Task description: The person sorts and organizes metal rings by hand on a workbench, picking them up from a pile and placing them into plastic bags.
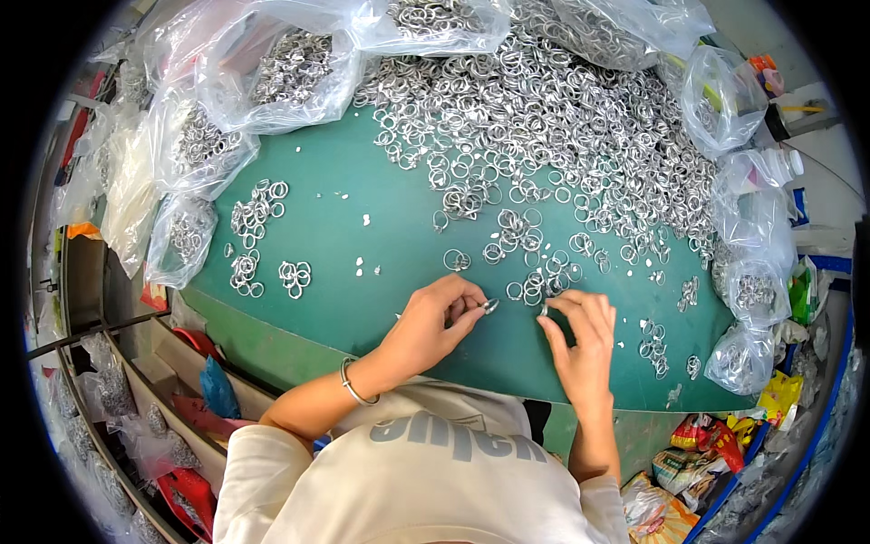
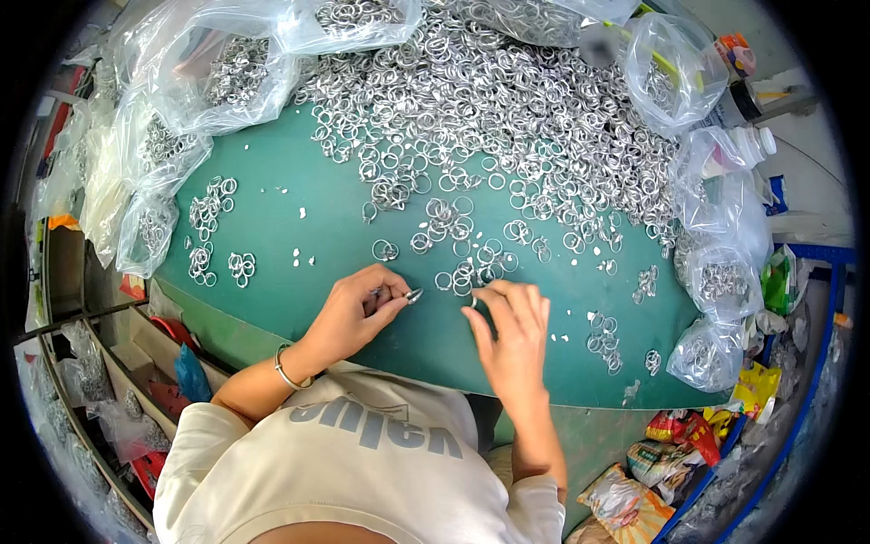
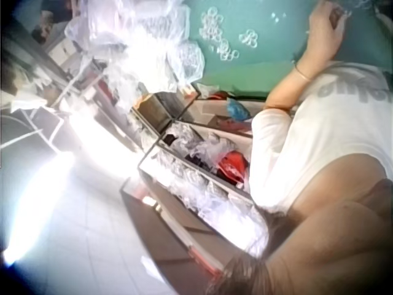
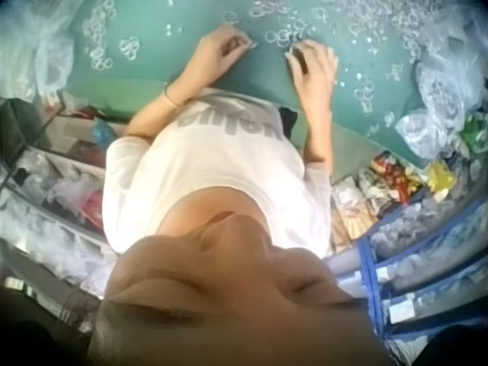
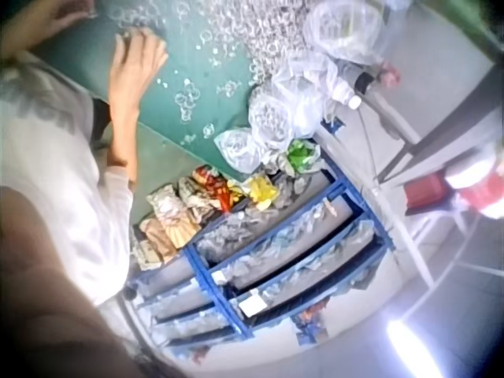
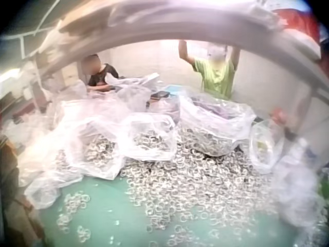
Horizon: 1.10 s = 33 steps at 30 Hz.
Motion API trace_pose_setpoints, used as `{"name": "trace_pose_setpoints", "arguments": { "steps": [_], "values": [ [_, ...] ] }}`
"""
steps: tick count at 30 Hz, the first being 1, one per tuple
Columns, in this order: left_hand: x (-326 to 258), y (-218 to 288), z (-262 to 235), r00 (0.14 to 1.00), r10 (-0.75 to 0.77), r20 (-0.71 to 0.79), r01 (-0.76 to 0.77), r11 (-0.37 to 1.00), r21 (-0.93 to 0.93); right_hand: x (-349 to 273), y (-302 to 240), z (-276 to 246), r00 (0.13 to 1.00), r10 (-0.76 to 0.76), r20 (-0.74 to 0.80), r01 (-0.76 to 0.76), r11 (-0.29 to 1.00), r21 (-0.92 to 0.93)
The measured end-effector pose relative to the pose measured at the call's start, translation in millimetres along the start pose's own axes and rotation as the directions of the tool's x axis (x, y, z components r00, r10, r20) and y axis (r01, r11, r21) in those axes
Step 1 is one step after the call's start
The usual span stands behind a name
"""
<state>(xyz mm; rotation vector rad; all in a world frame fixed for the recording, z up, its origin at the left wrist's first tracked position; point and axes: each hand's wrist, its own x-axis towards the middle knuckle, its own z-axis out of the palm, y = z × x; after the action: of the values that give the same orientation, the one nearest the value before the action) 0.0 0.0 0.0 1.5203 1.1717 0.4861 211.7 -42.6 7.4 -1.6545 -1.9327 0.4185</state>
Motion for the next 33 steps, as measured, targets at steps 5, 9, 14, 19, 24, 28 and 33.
{"name": "trace_pose_setpoints", "arguments": {
  "steps": [5, 9, 14, 19, 24, 28, 33],
  "values": [
    [-2, -16, -2, 0.976, -0.117, 0.183, 0.193, 0.855, -0.482, 8, -30, 22, 0.999, -0.053, 0.01, 0.049, 0.973, 0.224],
    [-4, -8, 6, 0.987, -0.092, 0.13, 0.146, 0.856, -0.497, 4, -25, 23, 0.996, 0.04, 0.078, -0.064, 0.941, 0.331],
    [-4, -6, -5, 0.995, -0.031, 0.094, 0.074, 0.864, -0.498, 22, 42, -63, 0.915, 0.256, -0.311, -0.274, 0.962, -0.014],
    [4, -5, 0, 0.986, -0.003, 0.167, 0.074, 0.902, -0.424, 18, 132, -162, 0.626, 0.133, -0.768, -0.553, 0.771, -0.317],
    [9, -10, 4, 0.985, 0.005, 0.173, 0.062, 0.922, -0.381, 56, 123, -180, 0.617, -0.053, -0.785, -0.449, 0.796, -0.406],
    [5, -2, 2, 0.986, 0.017, 0.165, 0.027, 0.964, -0.264, 86, 137, -168, 0.813, 0.096, -0.575, -0.466, 0.698, -0.543],
    [7, 4, -3, 0.992, 0.125, 0.014, -0.126, 0.991, 0.036, 71, 77, -100, 0.964, 0.208, -0.164, -0.232, 0.962, -0.144]
  ]
}}
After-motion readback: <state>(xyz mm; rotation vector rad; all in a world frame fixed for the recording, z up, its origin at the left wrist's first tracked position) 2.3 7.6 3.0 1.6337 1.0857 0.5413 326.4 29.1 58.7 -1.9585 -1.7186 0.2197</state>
